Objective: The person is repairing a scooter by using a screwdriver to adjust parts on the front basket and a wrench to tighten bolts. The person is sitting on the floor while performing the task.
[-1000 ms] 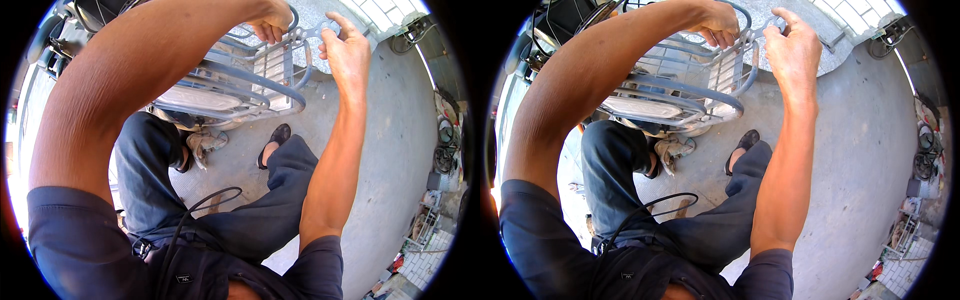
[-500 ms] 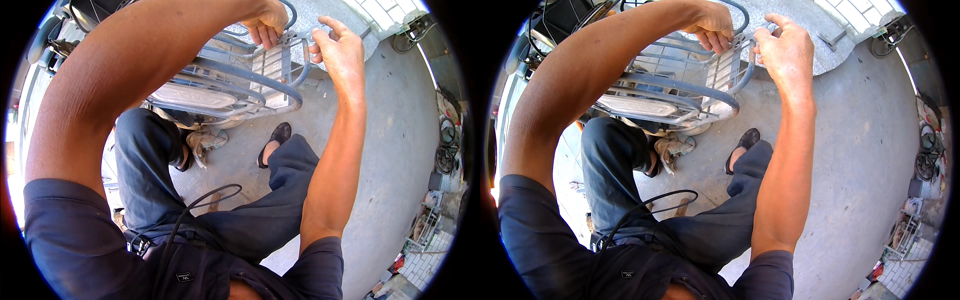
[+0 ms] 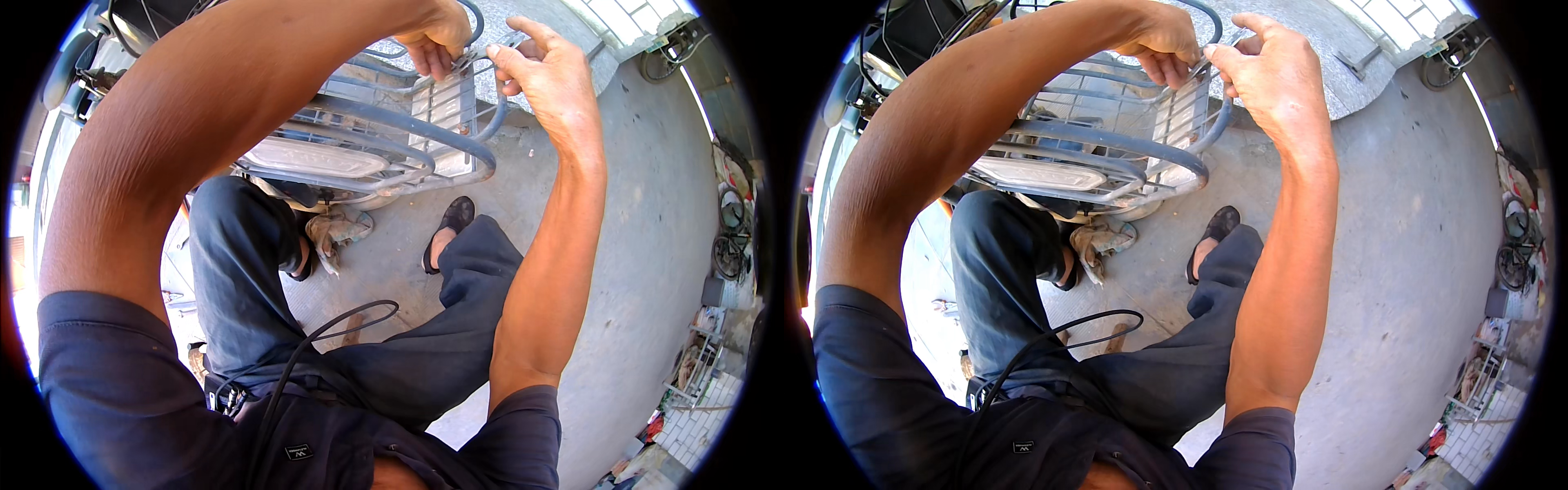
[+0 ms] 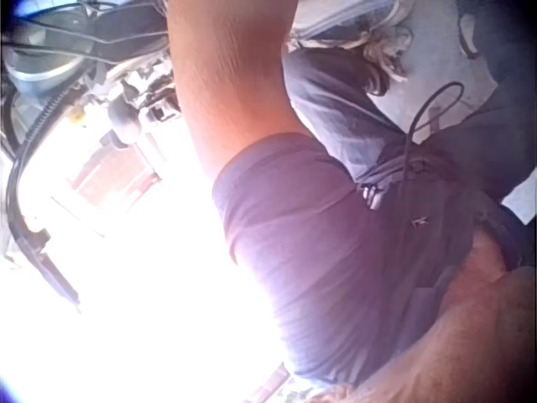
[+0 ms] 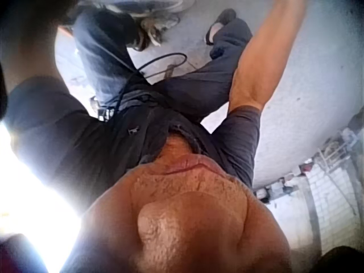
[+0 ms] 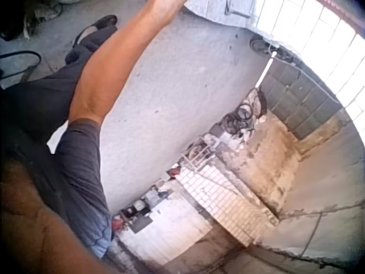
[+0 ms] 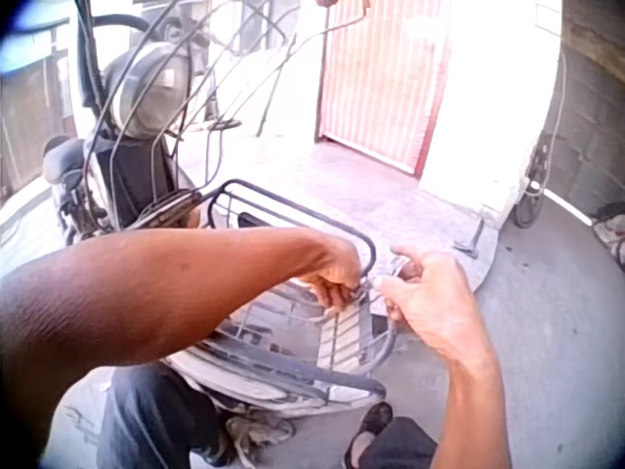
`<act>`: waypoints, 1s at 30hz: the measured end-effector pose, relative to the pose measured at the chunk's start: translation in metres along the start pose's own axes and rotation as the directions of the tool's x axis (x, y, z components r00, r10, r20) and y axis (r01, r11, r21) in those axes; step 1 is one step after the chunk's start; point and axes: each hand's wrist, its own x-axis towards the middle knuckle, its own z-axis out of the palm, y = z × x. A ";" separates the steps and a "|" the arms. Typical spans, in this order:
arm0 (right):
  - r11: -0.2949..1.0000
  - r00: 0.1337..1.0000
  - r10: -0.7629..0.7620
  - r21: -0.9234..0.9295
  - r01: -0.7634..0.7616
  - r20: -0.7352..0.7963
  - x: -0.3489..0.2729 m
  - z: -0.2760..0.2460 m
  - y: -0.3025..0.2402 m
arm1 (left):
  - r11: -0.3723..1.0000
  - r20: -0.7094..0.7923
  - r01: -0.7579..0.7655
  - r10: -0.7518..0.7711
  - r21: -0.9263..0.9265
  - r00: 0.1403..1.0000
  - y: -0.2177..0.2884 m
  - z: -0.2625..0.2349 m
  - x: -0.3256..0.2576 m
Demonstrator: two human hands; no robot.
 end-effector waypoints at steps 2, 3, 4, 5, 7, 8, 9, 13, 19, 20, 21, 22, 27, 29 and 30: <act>0.998 0.999 -0.013 -0.066 0.010 -0.046 -0.001 -0.001 0.002 | 1.000 -0.009 0.011 -0.012 -0.010 1.000 0.001 0.001 -0.003; 0.995 0.998 -0.018 -0.101 0.011 -0.068 -0.001 -0.001 0.003 | 1.000 -0.011 0.017 -0.017 -0.015 1.000 0.003 0.002 -0.005; 0.996 0.998 -0.019 -0.093 0.012 -0.068 -0.001 -0.001 0.006 | 0.999 -0.018 0.031 -0.031 -0.010 0.999 0.006 0.004 -0.007; 0.996 0.998 -0.022 -0.085 0.017 -0.066 -0.001 -0.001 0.008 | 0.999 -0.028 0.045 -0.046 -0.006 0.999 0.009 0.003 -0.009; 0.998 0.999 -0.029 -0.052 0.027 -0.045 -0.001 -0.001 0.009 | 0.999 -0.012 0.049 -0.049 -0.004 0.999 0.011 0.005 -0.014; 0.999 0.999 -0.033 -0.028 0.032 -0.024 -0.002 -0.001 0.008 | 0.999 0.014 0.039 -0.039 -0.008 0.999 0.009 0.003 -0.013; 0.999 0.999 -0.037 -0.003 0.037 -0.003 -0.002 -0.001 0.008 | 1.000 0.040 0.029 -0.028 -0.012 0.999 0.007 0.002 -0.013; 0.998 0.999 0.000 -0.059 -0.003 -0.052 -0.004 -0.006 0.007 | 0.996 0.129 0.033 -0.044 0.083 0.991 0.008 -0.002 -0.013; 0.995 0.995 0.063 -0.068 -0.068 -0.079 -0.008 -0.017 0.011 | 0.952 0.247 0.144 -0.213 0.272 0.945 0.011 -0.010 0.041; 0.999 0.997 0.044 -0.019 -0.045 -0.059 -0.006 -0.013 0.006 | 0.961 0.235 0.193 -0.237 0.197 0.943 0.000 -0.019 0.048; 0.999 0.999 0.025 0.030 -0.024 -0.039 -0.003 -0.009 0.001 | 0.960 0.174 0.215 -0.247 0.181 0.953 -0.009 -0.032 0.053; 0.997 0.996 0.074 0.020 -0.073 -0.048 -0.007 -0.013 0.004 | 0.962 0.163 0.197 -0.229 0.190 0.960 0.000 -0.022 0.059; 0.978 0.988 0.130 0.176 -0.114 -0.083 -0.008 -0.011 -0.002 | 0.974 0.083 0.147 -0.163 0.173 0.983 0.003 -0.029 0.047; 0.960 0.986 0.135 0.260 -0.105 -0.101 -0.009 -0.013 -0.001 | 0.979 0.070 0.111 -0.125 0.169 0.990 0.005 -0.028 0.037; 0.949 0.983 0.141 0.298 -0.101 -0.117 -0.011 -0.016 0.000 | 0.981 0.071 0.090 -0.103 0.175 0.992 0.010 -0.025 0.032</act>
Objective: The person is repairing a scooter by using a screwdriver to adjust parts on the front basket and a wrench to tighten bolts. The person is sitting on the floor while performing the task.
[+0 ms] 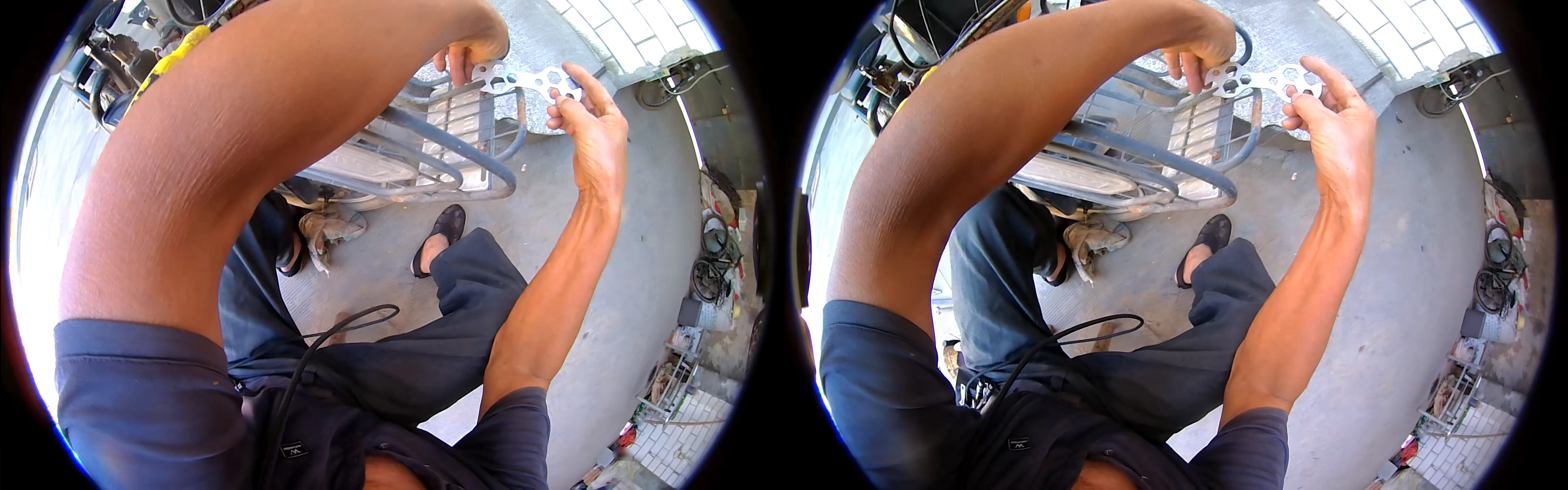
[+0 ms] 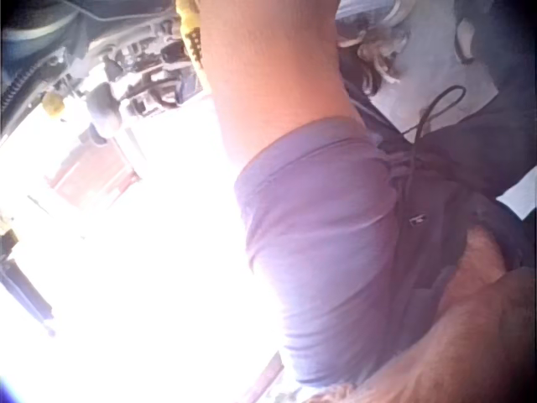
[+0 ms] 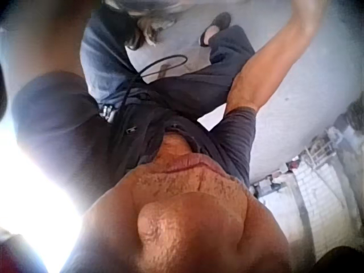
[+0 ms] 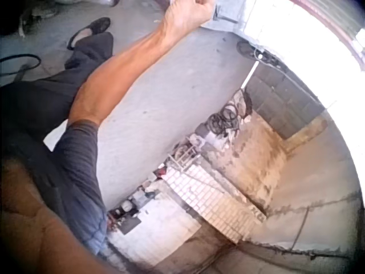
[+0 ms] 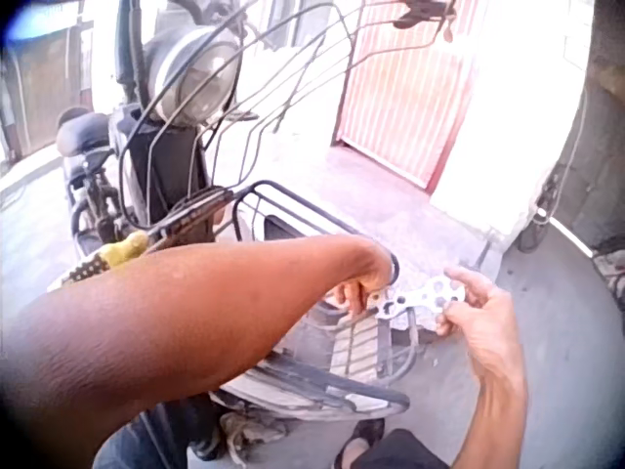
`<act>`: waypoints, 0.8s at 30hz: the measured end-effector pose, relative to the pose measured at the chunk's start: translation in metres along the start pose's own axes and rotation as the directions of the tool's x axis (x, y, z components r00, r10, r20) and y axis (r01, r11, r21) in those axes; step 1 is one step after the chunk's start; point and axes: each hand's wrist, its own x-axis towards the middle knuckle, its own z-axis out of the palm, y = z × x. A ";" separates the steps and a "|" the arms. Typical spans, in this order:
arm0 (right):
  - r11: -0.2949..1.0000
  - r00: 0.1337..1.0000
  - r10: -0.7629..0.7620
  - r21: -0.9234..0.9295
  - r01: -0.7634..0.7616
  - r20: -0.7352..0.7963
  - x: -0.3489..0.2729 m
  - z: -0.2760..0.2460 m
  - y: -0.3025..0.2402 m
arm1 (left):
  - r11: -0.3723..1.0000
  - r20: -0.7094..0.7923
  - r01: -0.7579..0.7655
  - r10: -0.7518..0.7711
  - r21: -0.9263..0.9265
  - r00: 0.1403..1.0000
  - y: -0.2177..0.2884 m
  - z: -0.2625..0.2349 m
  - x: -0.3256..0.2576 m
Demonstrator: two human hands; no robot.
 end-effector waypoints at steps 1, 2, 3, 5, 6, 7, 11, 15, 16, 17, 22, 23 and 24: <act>1.000 1.000 0.005 0.015 -0.005 -0.003 0.000 -0.005 0.002 | 1.000 -0.003 -0.020 0.020 0.003 1.000 0.004 0.002 -0.005; 0.999 1.000 0.011 0.030 -0.011 -0.007 0.000 -0.011 0.004 | 0.999 0.000 -0.049 0.049 0.005 0.999 0.010 0.002 -0.011; 0.998 1.000 0.010 0.056 -0.010 -0.001 0.000 -0.013 0.006 | 0.998 -0.012 -0.065 0.065 0.000 0.998 0.011 0.003 -0.020; 0.994 1.000 0.012 0.109 -0.013 0.010 0.002 -0.019 0.010 | 0.995 -0.029 -0.096 0.096 -0.013 0.995 0.013 0.004 -0.036; 0.991 1.000 0.014 0.134 -0.016 0.016 0.003 -0.023 0.012 | 0.993 -0.037 -0.114 0.114 -0.021 0.993 0.014 0.005 -0.042; 0.989 1.000 0.011 0.145 -0.013 0.017 0.003 -0.026 0.013 | 0.991 -0.039 -0.132 0.131 -0.024 0.991 0.015 0.005 -0.048; 0.985 1.000 -0.005 0.173 0.002 0.014 0.005 -0.030 0.014 | 0.967 0.045 -0.241 0.245 -0.081 0.968 0.007 0.004 -0.053; 0.983 1.000 -0.012 0.182 0.015 -0.021 0.001 -0.036 0.017 | 0.923 0.006 -0.323 0.331 -0.207 0.944 0.019 0.017 -0.094; 0.982 0.999 -0.026 0.188 0.030 -0.024 0.002 -0.037 0.017 | 0.904 0.005 -0.370 0.380 -0.215 0.925 0.017 0.015 -0.095; 0.980 0.999 -0.029 0.197 0.034 -0.029 0.004 -0.038 0.017 | 0.882 0.003 -0.415 0.426 -0.225 0.905 0.015 0.012 -0.096; 0.973 0.995 -0.046 0.221 0.065 -0.089 0.001 -0.046 0.023 | 0.840 -0.287 -0.528 0.478 -0.128 0.830 0.033 0.038 -0.147; 0.972 0.993 -0.055 0.223 0.077 -0.103 0.001 -0.048 0.023 | 0.837 -0.298 -0.532 0.479 -0.130 0.826 0.033 0.037 -0.147; 0.972 0.994 -0.056 0.224 0.075 -0.090 0.002 -0.049 0.024 | 0.834 -0.309 -0.536 0.479 -0.132 0.821 0.033 0.037 -0.147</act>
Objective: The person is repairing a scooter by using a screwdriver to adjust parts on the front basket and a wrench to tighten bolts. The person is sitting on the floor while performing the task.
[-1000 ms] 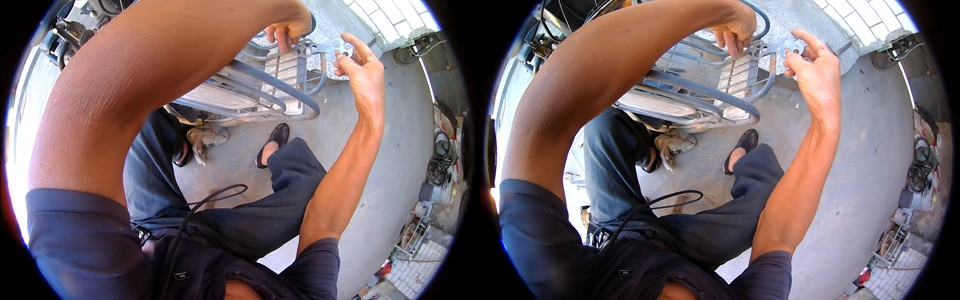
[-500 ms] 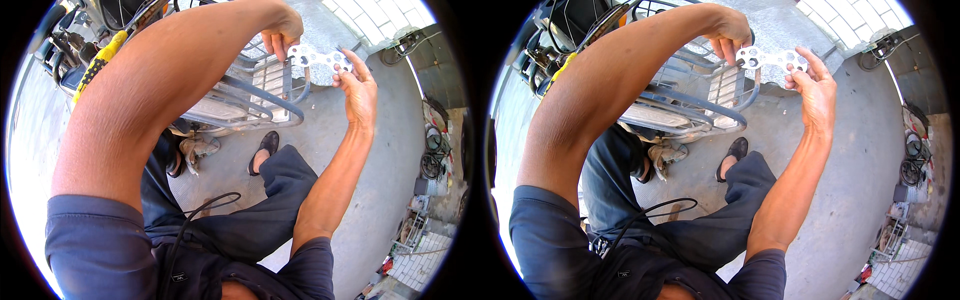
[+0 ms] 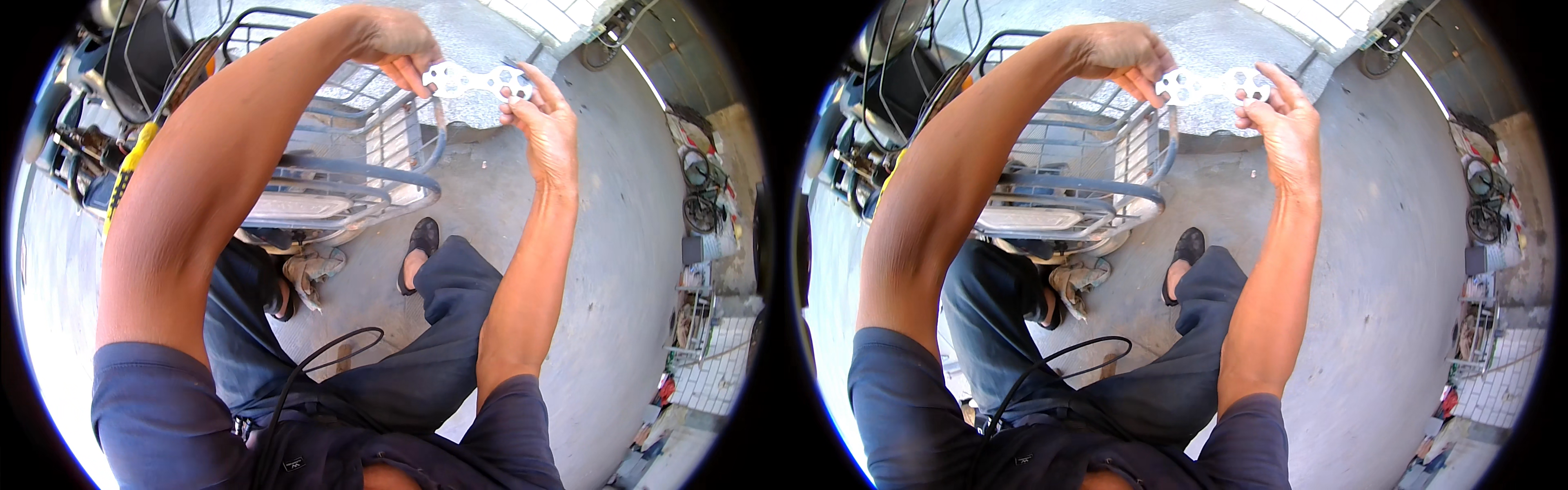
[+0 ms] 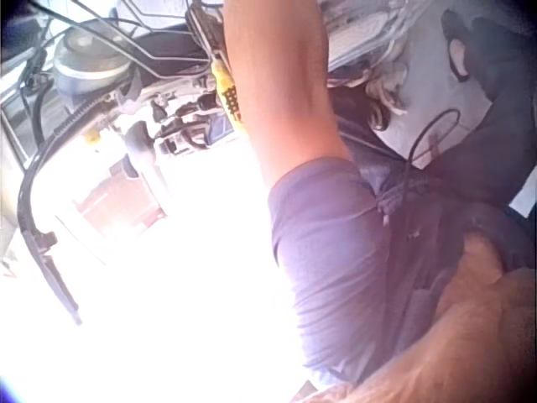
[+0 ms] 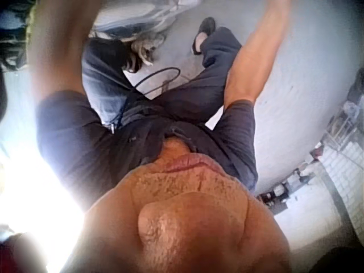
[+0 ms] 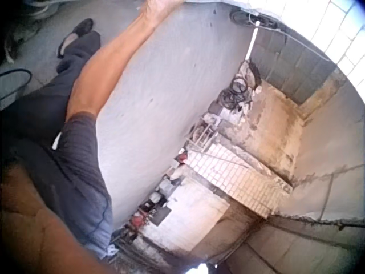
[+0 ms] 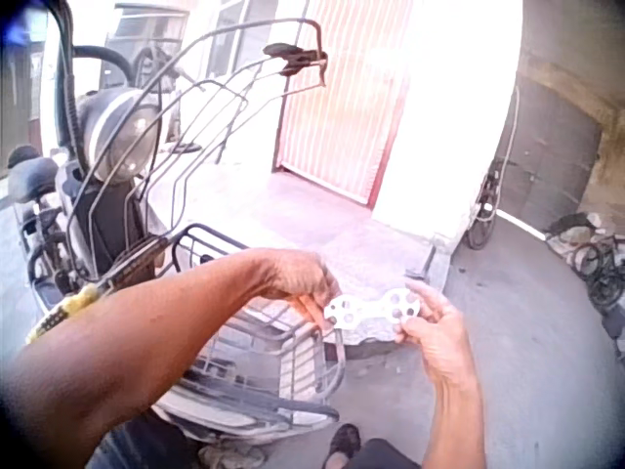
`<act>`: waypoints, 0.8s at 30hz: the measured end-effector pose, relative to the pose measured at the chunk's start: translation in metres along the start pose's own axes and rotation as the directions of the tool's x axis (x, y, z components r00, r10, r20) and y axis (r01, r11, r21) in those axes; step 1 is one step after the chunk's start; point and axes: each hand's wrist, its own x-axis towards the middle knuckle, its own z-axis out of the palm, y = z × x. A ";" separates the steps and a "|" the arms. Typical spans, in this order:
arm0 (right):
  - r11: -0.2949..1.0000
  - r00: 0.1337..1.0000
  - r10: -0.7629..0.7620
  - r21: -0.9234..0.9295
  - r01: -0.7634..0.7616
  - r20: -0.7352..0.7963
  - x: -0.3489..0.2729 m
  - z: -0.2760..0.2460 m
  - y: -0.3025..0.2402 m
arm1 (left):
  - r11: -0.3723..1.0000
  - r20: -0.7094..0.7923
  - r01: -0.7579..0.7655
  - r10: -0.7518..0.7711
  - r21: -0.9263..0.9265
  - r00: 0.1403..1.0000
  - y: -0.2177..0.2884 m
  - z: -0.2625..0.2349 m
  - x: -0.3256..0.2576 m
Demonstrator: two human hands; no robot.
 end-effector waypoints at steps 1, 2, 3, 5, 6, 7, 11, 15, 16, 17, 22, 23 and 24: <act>1.000 1.000 -0.002 0.016 0.002 0.007 0.001 -0.001 0.000 | 1.000 -0.011 -0.004 0.004 -0.004 1.000 0.000 0.000 0.000; 0.999 1.000 -0.002 0.033 0.002 0.018 0.001 -0.001 0.000 | 1.000 -0.012 0.002 -0.002 -0.014 1.000 -0.002 -0.001 0.003; 0.999 1.000 -0.003 0.050 0.002 0.030 0.001 -0.001 -0.001 | 1.000 -0.010 0.007 -0.007 -0.009 1.000 -0.003 -0.001 0.005; 0.998 1.000 0.000 0.067 -0.002 0.025 0.000 -0.001 -0.004 | 1.000 -0.009 0.022 -0.022 -0.001 1.000 -0.003 -0.002 0.007; 0.996 1.000 -0.003 0.088 0.001 0.026 0.000 -0.002 -0.003 | 1.000 -0.017 0.017 -0.017 -0.018 1.000 -0.003 -0.001 0.007; 0.994 1.000 -0.006 0.109 0.003 0.028 0.000 -0.002 -0.003 | 1.000 -0.016 0.015 -0.015 -0.008 1.000 -0.001 -0.001 0.007; 0.997 0.999 0.000 0.082 -0.003 0.039 0.000 -0.002 -0.001 | 1.000 -0.018 0.003 -0.003 0.003 1.000 -0.002 -0.002 0.006; 0.977 1.000 -0.014 0.211 0.017 -0.013 0.004 0.007 0.003 | 1.000 0.016 0.000 0.000 0.024 1.000 -0.002 -0.002 0.006; 0.969 0.999 -0.007 0.245 0.017 -0.038 0.005 0.011 0.006 | 1.000 0.028 0.004 -0.005 0.028 1.000 -0.001 -0.002 0.005; 0.960 0.998 0.001 0.279 0.017 -0.063 0.006 0.016 0.009 | 0.999 0.041 0.009 -0.010 0.032 0.999 0.000 -0.001 0.004; 0.993 0.996 0.085 -0.084 -0.088 -0.033 0.004 0.047 0.016 | 0.989 0.000 -0.087 0.087 -0.119 0.996 0.002 0.003 0.007; 0.987 0.997 0.080 -0.142 -0.081 -0.013 0.002 0.054 0.016 | 0.992 -0.002 -0.086 0.087 -0.097 0.996 0.003 0.004 0.007; 0.988 0.996 0.084 -0.129 -0.087 -0.033 0.002 0.059 0.017 | 0.994 -0.003 -0.086 0.086 -0.075 0.996 0.003 0.006 0.007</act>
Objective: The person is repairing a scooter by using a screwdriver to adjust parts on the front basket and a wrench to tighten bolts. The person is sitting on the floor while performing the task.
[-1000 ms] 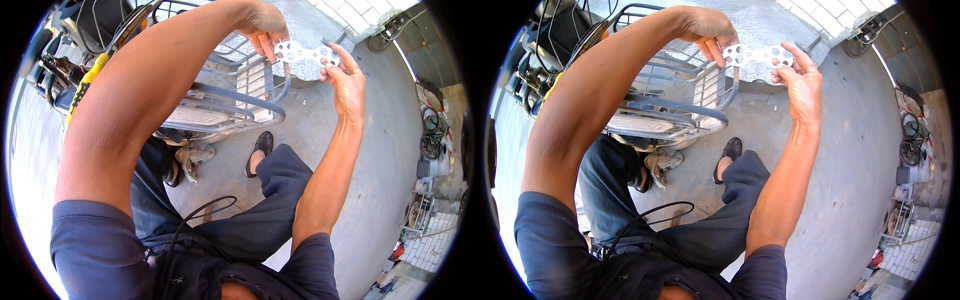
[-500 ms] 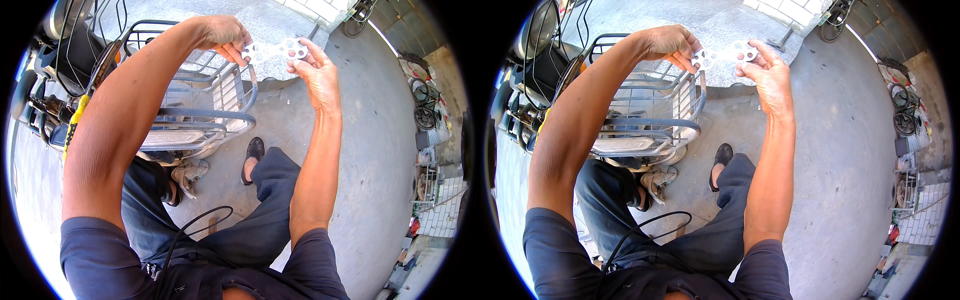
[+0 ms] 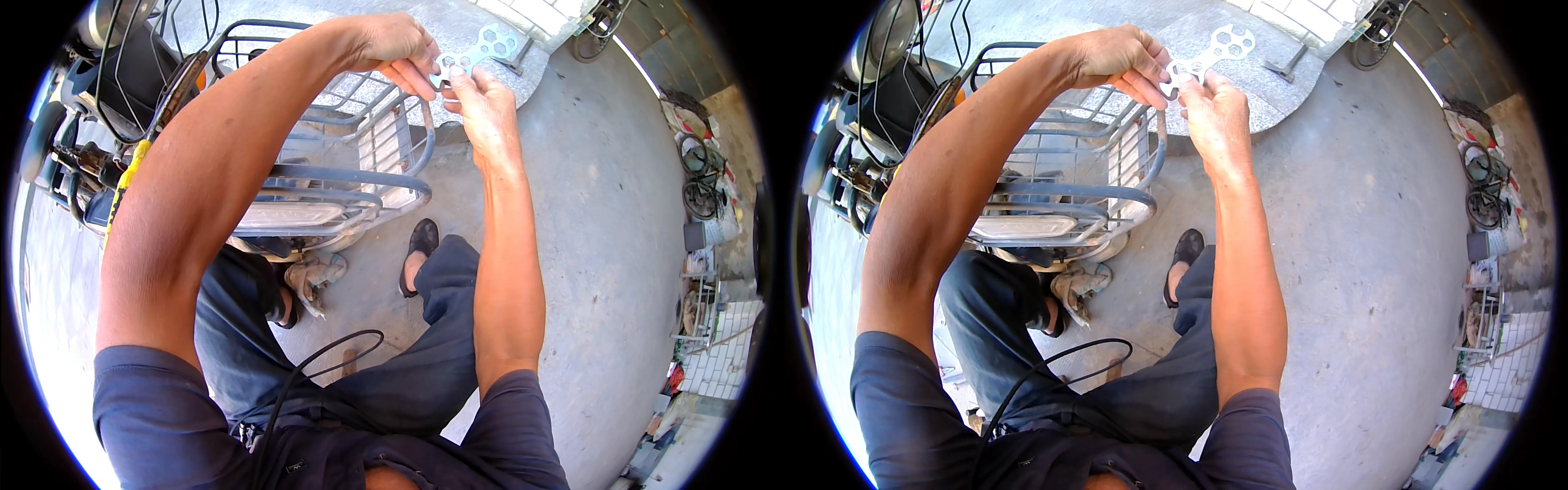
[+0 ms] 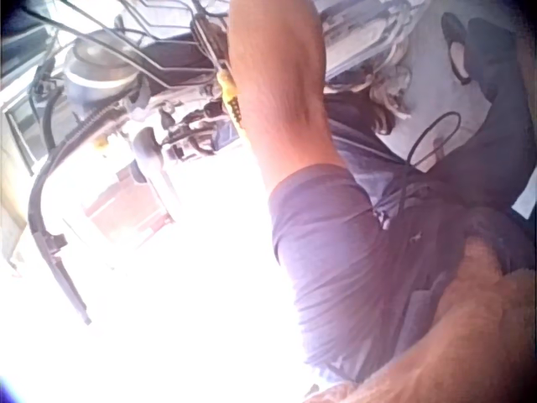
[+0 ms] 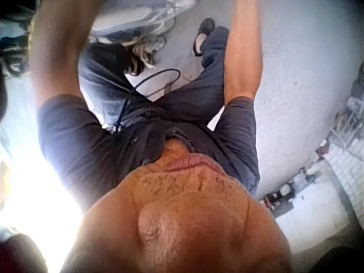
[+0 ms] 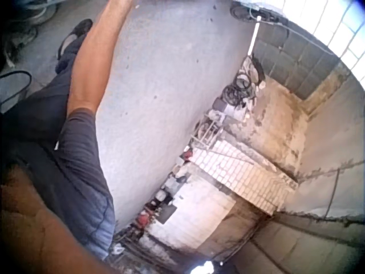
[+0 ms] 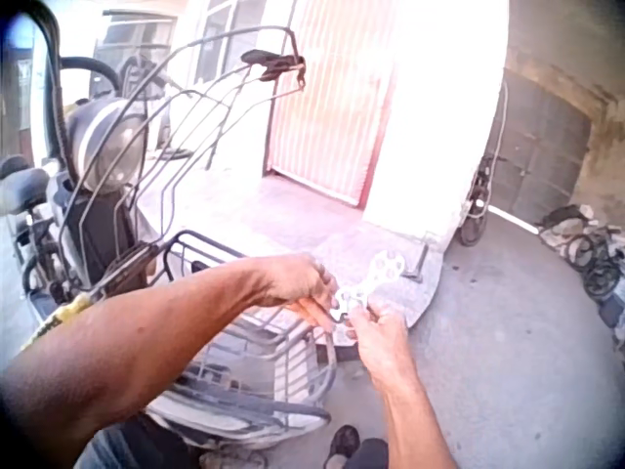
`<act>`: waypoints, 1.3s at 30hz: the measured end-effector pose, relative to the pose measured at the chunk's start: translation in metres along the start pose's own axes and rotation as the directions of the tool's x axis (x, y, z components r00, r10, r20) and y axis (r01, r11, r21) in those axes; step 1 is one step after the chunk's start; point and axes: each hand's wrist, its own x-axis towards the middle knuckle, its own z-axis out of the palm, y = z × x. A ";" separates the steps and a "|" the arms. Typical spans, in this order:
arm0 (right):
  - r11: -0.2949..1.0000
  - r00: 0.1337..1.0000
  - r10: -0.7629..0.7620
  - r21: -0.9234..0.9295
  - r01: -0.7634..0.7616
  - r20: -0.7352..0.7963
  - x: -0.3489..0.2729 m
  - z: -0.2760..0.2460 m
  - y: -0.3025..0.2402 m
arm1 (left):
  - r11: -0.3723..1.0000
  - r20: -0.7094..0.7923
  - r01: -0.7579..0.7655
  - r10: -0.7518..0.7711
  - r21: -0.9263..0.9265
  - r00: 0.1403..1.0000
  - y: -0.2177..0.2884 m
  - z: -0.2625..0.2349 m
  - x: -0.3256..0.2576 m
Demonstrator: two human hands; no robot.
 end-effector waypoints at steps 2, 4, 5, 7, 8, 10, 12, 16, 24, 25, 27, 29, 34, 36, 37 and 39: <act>0.995 0.999 0.026 0.101 -0.024 -0.021 0.003 -0.001 -0.001 | 0.999 0.022 0.008 -0.009 0.037 1.000 0.001 0.003 -0.002; 0.979 0.992 0.077 0.195 -0.057 -0.096 0.006 -0.004 0.000 | 0.995 -0.071 0.017 -0.011 0.094 0.997 0.004 0.009 -0.002; 0.986 0.995 0.086 0.145 -0.079 -0.044 0.007 -0.008 -0.001 | 0.992 -0.123 0.028 -0.013 0.122 0.992 0.005 0.010 -0.003; 0.993 0.993 0.109 0.030 -0.111 0.050 0.003 -0.025 -0.013 | 0.999 -0.204 0.008 0.001 0.039 0.979 -0.004 0.001 0.014; 0.989 0.982 0.145 -0.023 -0.143 0.124 0.002 -0.028 -0.017 | 0.998 -0.221 0.009 -0.022 -0.058 0.975 -0.004 -0.003 0.021; 0.987 0.971 0.159 -0.028 -0.157 0.178 -0.006 -0.029 -0.024 | 0.982 -0.252 -0.003 -0.045 -0.188 0.967 -0.013 -0.007 0.029; 0.988 0.968 0.156 -0.038 -0.151 0.198 -0.008 -0.028 -0.030 | 0.992 -0.168 0.023 -0.044 -0.125 0.985 -0.025 -0.013 0.035; 0.993 0.992 0.119 0.022 -0.120 0.044 -0.004 -0.031 -0.024 | 0.987 -0.096 0.160 -0.162 -0.021 0.982 -0.032 -0.019 0.038; 0.973 1.000 0.005 0.229 -0.004 -0.002 0.003 -0.021 -0.009 | 0.900 0.160 0.436 -0.430 0.001 0.888 -0.073 -0.030 0.062; 0.979 1.000 -0.009 0.203 0.006 0.014 0.002 -0.017 -0.010 | 0.886 0.195 0.464 -0.456 0.004 0.869 -0.080 -0.032 0.063; 0.990 0.998 -0.033 0.138 0.026 0.048 0.003 -0.013 -0.010 | 0.864 0.229 0.503 -0.494 0.021 0.839 -0.087 -0.029 0.067; 0.997 0.995 -0.058 0.056 0.054 0.078 0.002 -0.009 -0.014 | 0.843 0.221 0.536 -0.532 0.046 0.818 -0.094 -0.025 0.071; 0.972 0.986 -0.095 -0.200 0.121 0.135 -0.002 -0.005 -0.018 | 0.834 0.191 0.457 -0.525 0.309 0.829 -0.096 -0.015 0.069; 0.956 0.983 -0.100 -0.259 0.138 0.157 -0.003 -0.003 -0.018 | 0.828 0.172 0.459 -0.528 0.320 0.832 -0.096 -0.015 0.065; 0.946 0.981 -0.101 -0.289 0.147 0.167 -0.003 -0.002 -0.017 | 0.830 0.186 0.465 -0.532 0.308 0.826 -0.095 -0.015 0.064; 0.939 0.977 -0.098 -0.308 0.155 0.191 0.000 0.000 -0.016 | 0.829 0.219 0.484 -0.546 0.280 0.809 -0.100 -0.021 0.066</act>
